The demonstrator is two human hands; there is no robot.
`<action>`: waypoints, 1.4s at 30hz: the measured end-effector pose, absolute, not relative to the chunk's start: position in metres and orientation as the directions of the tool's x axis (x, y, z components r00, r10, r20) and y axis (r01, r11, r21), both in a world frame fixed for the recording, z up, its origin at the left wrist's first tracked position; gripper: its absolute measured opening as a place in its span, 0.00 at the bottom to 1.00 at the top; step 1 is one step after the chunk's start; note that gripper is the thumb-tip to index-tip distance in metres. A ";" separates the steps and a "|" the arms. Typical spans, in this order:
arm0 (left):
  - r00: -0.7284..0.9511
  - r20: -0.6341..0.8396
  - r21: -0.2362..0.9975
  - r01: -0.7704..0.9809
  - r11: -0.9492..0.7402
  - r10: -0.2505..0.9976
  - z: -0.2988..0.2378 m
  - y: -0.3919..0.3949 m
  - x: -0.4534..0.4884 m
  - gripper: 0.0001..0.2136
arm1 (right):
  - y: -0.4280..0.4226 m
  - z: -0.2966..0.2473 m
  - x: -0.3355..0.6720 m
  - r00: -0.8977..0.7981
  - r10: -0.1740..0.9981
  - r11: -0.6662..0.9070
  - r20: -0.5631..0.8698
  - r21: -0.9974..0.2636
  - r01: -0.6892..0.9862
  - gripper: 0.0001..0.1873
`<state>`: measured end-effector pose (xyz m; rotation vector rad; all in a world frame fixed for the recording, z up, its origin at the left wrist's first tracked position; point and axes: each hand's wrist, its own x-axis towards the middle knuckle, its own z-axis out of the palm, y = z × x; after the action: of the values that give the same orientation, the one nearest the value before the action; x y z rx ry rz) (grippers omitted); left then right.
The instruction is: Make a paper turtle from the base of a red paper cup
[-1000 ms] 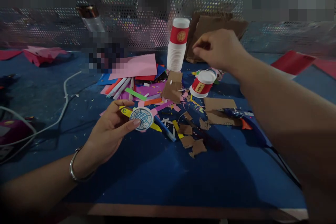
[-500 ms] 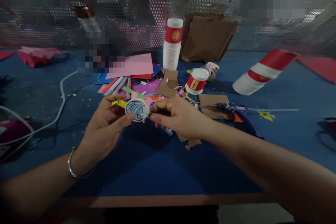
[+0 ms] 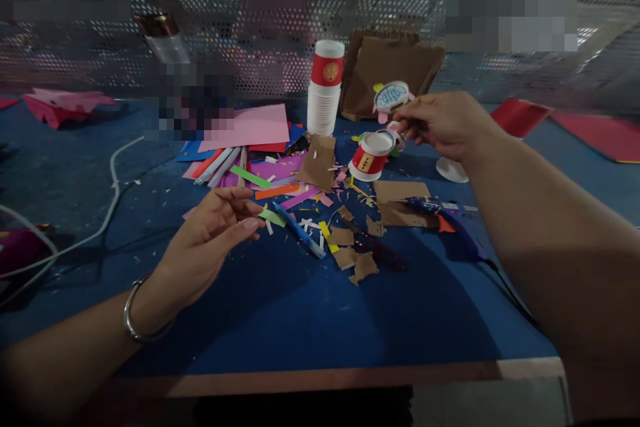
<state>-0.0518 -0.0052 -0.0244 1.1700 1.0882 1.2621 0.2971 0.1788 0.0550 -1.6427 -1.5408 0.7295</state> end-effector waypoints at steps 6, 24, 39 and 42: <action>0.054 0.055 0.993 -0.106 -0.050 0.997 -0.023 -0.006 -0.052 0.19 | 0.186 0.035 0.318 0.187 0.975 -0.081 0.120 -0.593 0.801 0.15; 0.052 0.146 0.989 -0.024 -0.145 0.988 -0.026 -0.004 -0.056 0.18 | 0.119 0.027 0.284 -0.335 0.887 0.405 0.318 -0.184 0.896 0.07; 0.311 0.398 0.761 0.412 -0.500 0.863 -0.014 -0.008 -0.040 0.31 | 0.021 0.039 0.209 -0.684 0.608 0.756 0.402 -0.556 0.345 0.09; 0.336 0.375 0.742 0.449 -0.498 0.864 -0.010 -0.003 -0.032 0.25 | 0.019 0.038 0.210 -0.662 0.633 0.738 0.402 -0.573 0.357 0.08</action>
<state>-0.0322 -0.0026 -0.0096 2.0867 1.1466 1.0509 0.2102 0.0189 0.0375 -0.7441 -2.3408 0.6078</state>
